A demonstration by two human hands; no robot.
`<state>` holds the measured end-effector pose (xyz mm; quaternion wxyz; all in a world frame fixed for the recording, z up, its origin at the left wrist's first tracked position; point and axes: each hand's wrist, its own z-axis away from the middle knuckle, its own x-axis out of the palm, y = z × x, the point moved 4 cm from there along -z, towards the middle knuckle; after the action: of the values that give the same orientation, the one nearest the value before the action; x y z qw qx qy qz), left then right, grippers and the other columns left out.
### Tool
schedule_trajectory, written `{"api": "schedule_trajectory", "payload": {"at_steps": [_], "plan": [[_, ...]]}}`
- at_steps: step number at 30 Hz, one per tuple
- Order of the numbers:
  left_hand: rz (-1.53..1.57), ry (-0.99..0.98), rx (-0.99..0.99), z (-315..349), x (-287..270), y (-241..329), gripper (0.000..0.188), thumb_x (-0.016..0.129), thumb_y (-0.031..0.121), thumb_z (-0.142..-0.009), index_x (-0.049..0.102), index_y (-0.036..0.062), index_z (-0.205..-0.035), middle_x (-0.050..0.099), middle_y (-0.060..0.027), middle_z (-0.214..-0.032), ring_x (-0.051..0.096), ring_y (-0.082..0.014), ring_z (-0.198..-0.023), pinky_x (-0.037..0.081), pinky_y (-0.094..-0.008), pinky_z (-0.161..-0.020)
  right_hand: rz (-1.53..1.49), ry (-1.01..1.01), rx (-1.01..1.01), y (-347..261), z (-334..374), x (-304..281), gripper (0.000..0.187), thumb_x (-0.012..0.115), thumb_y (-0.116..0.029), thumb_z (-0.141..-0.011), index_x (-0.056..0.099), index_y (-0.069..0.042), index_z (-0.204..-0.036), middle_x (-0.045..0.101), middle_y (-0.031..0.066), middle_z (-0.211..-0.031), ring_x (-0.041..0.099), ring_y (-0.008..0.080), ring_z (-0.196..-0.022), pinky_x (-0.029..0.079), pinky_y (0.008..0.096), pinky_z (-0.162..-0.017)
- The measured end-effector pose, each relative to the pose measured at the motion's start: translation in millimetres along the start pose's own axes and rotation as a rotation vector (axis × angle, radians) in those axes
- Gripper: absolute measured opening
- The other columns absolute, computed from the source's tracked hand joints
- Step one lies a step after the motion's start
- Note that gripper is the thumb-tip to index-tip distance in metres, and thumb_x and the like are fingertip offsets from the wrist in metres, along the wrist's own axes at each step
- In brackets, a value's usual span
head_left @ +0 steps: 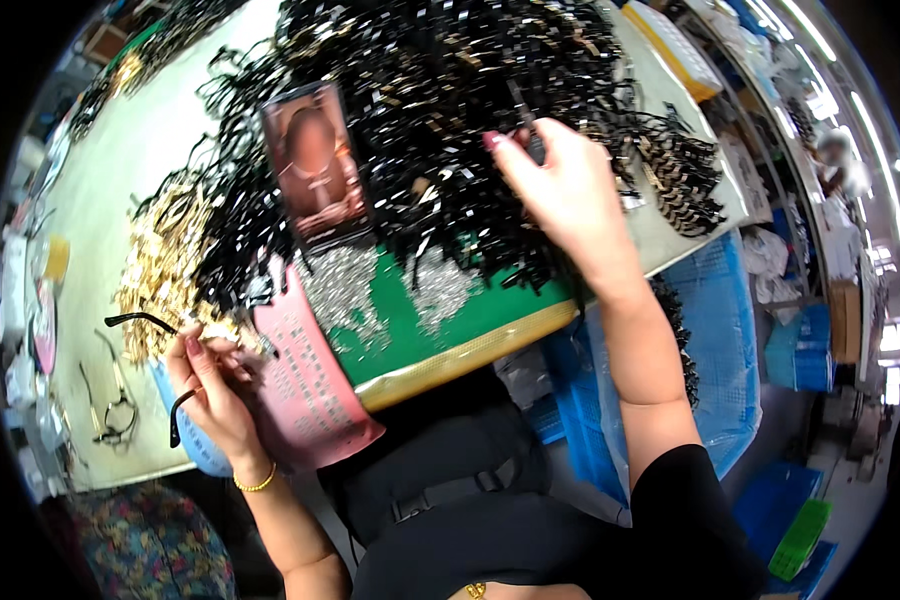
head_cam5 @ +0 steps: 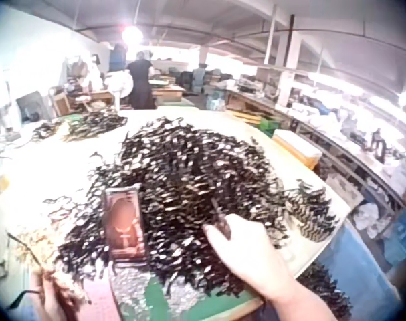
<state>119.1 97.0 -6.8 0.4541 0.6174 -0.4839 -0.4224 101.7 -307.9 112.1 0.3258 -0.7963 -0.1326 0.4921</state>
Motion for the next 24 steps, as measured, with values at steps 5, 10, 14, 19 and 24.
{"api": "schedule_trajectory", "payload": {"at_steps": [5,10,14,19,24], "plan": [[0.179,0.059,0.039,6.5,-9.7,10.7,0.028,0.045,0.019,-0.111,0.056,0.0024,-0.132,0.068,-0.0102,-0.106,0.056,-0.0046,-0.074,0.048,-0.0185,-0.057,-0.067,0.091,0.18,-12.0,14.6,-7.4,0.027,0.067,-0.027,-0.097,0.065,0.0,-0.095,0.063,0.0067,-0.06,0.062,0.0127,-0.052,0.045,0.0308,-0.048],[0.167,0.153,0.145,10.4,-11.1,22.8,0.03,0.043,0.02,-0.112,0.051,0.0013,-0.134,0.07,-0.0146,-0.104,0.058,-0.0093,-0.074,0.052,-0.0254,-0.061,-0.477,-0.327,0.169,-58.0,68.3,-2.6,0.017,0.059,-0.019,-0.103,0.058,-0.002,-0.099,0.065,0.0062,-0.074,0.059,0.0076,-0.052,0.047,0.0231,-0.048],[0.228,0.105,0.27,35.7,9.6,45.2,0.027,0.041,0.019,-0.112,0.049,0.0004,-0.129,0.067,-0.0138,-0.094,0.056,-0.0131,-0.067,0.053,-0.0287,-0.059,-0.706,-1.387,0.565,-79.8,132.5,68.6,0.019,0.053,-0.021,-0.105,0.056,-0.002,-0.109,0.066,0.0099,-0.083,0.061,0.0083,-0.055,0.051,0.0238,-0.05],[-0.175,-0.254,0.129,69.9,35.6,42.4,0.017,0.052,0.001,-0.104,0.06,-0.0011,-0.119,0.068,-0.0094,-0.088,0.064,-0.0176,-0.075,0.053,-0.0307,-0.073,-0.622,-1.54,0.394,-65.1,169.4,102.7,0.037,0.054,-0.036,-0.104,0.055,0.001,-0.111,0.069,0.0154,-0.084,0.067,0.0242,-0.061,0.055,0.0352,-0.055],[-0.352,-0.397,0.205,64.0,40.4,36.1,0.019,0.051,0.005,-0.107,0.061,-0.0001,-0.122,0.066,-0.0065,-0.09,0.063,-0.0113,-0.08,0.053,-0.0259,-0.076,0.043,-1.027,-0.188,-61.0,140.7,57.2,0.033,0.062,-0.018,-0.095,0.05,-0.005,-0.123,0.06,0.0189,-0.103,0.067,0.0367,-0.082,0.055,0.0443,-0.069]]}}
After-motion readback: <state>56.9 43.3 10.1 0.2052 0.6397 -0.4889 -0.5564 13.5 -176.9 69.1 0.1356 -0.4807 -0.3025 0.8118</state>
